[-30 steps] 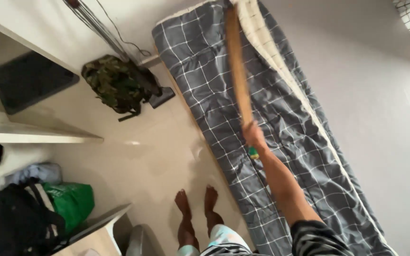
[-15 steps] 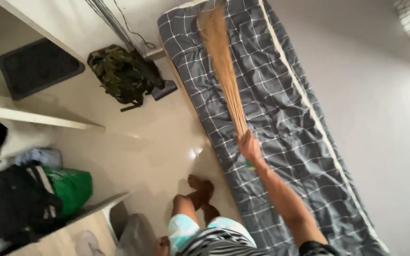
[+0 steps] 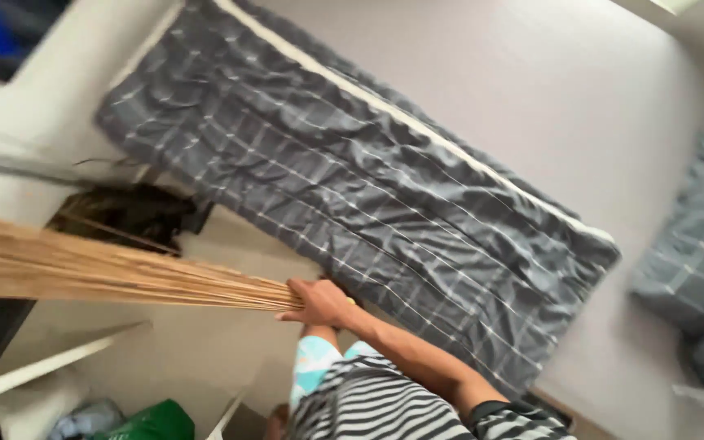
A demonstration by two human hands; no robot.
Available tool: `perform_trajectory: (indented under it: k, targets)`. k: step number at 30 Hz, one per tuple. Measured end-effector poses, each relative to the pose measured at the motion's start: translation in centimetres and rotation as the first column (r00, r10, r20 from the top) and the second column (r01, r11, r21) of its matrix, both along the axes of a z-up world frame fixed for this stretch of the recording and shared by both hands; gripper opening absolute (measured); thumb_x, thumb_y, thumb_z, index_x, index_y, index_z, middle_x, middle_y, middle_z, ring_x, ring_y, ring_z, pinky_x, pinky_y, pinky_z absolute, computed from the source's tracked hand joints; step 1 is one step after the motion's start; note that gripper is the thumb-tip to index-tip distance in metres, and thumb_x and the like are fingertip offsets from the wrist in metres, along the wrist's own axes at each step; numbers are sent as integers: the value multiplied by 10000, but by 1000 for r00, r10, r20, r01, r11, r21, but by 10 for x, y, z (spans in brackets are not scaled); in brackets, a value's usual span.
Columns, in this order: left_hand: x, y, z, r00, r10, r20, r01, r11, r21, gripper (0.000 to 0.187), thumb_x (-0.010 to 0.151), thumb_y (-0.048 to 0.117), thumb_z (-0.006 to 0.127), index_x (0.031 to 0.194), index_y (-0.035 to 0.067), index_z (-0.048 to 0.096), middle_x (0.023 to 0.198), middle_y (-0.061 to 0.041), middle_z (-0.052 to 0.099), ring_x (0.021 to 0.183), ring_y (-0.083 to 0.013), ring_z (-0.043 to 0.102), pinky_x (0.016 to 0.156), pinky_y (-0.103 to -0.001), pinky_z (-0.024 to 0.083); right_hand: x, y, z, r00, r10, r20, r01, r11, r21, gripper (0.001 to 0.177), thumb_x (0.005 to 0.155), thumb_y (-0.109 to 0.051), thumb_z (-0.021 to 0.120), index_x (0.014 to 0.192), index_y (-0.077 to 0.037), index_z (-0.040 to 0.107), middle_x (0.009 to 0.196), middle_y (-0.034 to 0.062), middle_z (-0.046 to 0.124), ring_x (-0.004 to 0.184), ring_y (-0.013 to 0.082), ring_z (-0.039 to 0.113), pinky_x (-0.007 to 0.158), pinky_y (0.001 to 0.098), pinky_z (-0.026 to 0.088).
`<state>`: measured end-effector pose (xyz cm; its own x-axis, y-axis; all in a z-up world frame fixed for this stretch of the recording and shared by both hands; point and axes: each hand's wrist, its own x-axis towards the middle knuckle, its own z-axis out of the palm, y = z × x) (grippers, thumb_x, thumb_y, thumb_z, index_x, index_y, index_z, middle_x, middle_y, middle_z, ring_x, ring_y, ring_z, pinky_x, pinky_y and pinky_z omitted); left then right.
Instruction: The person sweeps the floor with a broom, then uses a vacuum cleaner to clean the floor. They move a cushion to vacuum underneath it and continue cleaning the room.
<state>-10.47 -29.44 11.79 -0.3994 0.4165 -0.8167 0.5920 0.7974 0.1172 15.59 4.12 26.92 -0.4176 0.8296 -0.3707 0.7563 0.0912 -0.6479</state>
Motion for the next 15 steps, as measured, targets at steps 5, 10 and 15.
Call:
perform_trajectory:
  k: [5,10,15]
  targets:
    - [-21,142,-36,971,-238,11,237,971,20,497,939,551,457,1116,173,726,1227,-167,732,1161,-392,664,988,-436,493,49,-22,-69,952,-277,132,298,935,-193,802,802,-844,535,1174,-136,485,1014,222,737,993,480,685,774,548,523]
    - [-36,265,-65,887,-455,80,433,879,199,406,914,330,601,1281,183,693,1177,-66,796,1081,-233,749,973,-357,542,143,-168,-122,427,-772,471,891,269,-366,689,807,-670,549,1413,-342,535,1295,67,693,1153,353,665,946,442,503]
    - [-30,425,-54,690,-711,136,675,699,236,581,922,388,556,1461,170,583,1350,-195,662,1232,-330,632,1072,-425,461,-13,-328,-91,-110,-676,729,916,-353,-189,672,917,-789,360,1082,-160,528,993,230,760,1022,471,687,876,511,514]
